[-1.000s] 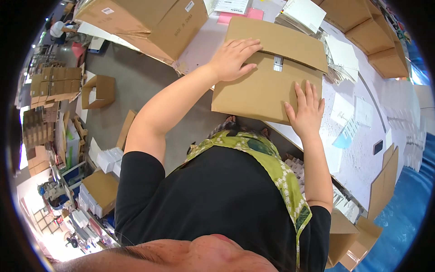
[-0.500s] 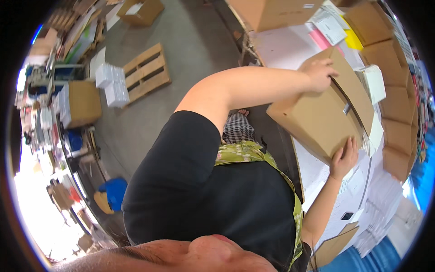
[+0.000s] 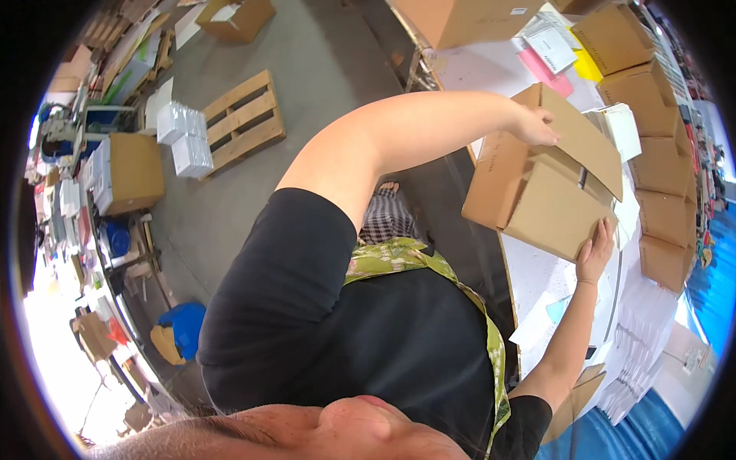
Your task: The person packs stacks of white notepads into a cardboard box. They pick up stacks from a wooden pallet and place them into the box, arranging them neatly. After filling the box, the person closes the flaps and folds them shut.
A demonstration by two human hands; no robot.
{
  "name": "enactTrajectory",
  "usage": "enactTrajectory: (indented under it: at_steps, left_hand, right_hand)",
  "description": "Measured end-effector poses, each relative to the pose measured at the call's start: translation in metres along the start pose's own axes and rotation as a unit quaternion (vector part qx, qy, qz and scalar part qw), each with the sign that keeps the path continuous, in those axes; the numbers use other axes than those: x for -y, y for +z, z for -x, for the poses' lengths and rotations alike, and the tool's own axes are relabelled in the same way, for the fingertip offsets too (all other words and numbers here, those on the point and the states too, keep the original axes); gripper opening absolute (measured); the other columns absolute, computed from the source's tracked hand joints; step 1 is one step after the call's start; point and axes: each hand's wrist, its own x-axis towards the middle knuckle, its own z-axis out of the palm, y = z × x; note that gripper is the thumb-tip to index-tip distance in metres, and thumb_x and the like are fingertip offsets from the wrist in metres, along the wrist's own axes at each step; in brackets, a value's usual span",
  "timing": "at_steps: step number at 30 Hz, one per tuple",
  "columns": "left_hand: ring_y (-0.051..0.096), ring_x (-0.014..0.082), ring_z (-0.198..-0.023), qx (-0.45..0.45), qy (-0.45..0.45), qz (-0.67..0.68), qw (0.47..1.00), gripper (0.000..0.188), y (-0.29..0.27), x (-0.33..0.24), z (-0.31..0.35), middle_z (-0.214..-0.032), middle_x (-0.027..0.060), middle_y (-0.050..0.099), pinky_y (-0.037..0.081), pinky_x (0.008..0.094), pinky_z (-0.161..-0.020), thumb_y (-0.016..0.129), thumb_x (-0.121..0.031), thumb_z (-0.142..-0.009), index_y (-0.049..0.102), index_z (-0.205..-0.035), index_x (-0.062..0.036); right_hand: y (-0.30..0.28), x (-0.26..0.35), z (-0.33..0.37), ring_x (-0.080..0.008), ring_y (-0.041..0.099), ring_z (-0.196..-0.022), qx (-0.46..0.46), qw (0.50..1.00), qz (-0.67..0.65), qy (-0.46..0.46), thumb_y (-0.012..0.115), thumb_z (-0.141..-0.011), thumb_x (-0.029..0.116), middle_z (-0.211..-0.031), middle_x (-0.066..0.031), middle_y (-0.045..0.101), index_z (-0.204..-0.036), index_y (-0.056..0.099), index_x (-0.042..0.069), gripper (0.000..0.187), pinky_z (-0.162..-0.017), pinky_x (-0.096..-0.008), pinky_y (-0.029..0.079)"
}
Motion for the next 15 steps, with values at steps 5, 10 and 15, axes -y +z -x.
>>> enactTrajectory:
  at_steps: [5,10,15]
  left_hand:
    - [0.019,0.0451,-0.146,0.049,0.046,-0.129,0.989,0.067,-0.013,0.01,-0.001,-0.162,0.016,0.016,0.017,0.0498,-0.12,0.038,-0.067,-0.093,0.037,-0.152,-0.0345]
    - [0.023,0.0452,-0.142,0.004,0.092,-0.215,0.972,0.069,-0.01,0.007,0.025,-0.159,0.0183,0.019,0.023,0.0513,-0.118,0.057,-0.057,-0.09,0.037,-0.151,-0.0325]
    - [0.024,0.0471,-0.139,-0.015,0.116,-0.191,0.975,0.061,-0.007,0.01,0.028,-0.157,0.0187,0.023,0.028,0.0535,-0.116,0.058,-0.039,-0.093,0.039,-0.15,-0.0299]
  right_hand:
    - [-0.001,0.007,-0.005,-0.037,0.039,-0.136,0.008,1.0,-0.004,0.027,0.046,-0.089,0.015,-0.149,-0.0167,0.042,-0.14,0.046,0.006,0.052,-0.114,-0.0456,0.029]
    - [-0.008,0.019,-0.01,-0.0355,0.041,-0.135,0.028,0.997,-0.017,0.065,0.049,-0.086,0.013,-0.147,-0.014,0.046,-0.136,0.049,0.007,0.05,-0.114,-0.0459,0.03]
    - [-0.007,0.017,-0.01,-0.034,0.042,-0.134,0.042,0.994,-0.04,0.092,0.052,-0.086,0.012,-0.145,-0.0121,0.048,-0.133,0.052,0.009,0.047,-0.114,-0.045,0.03]
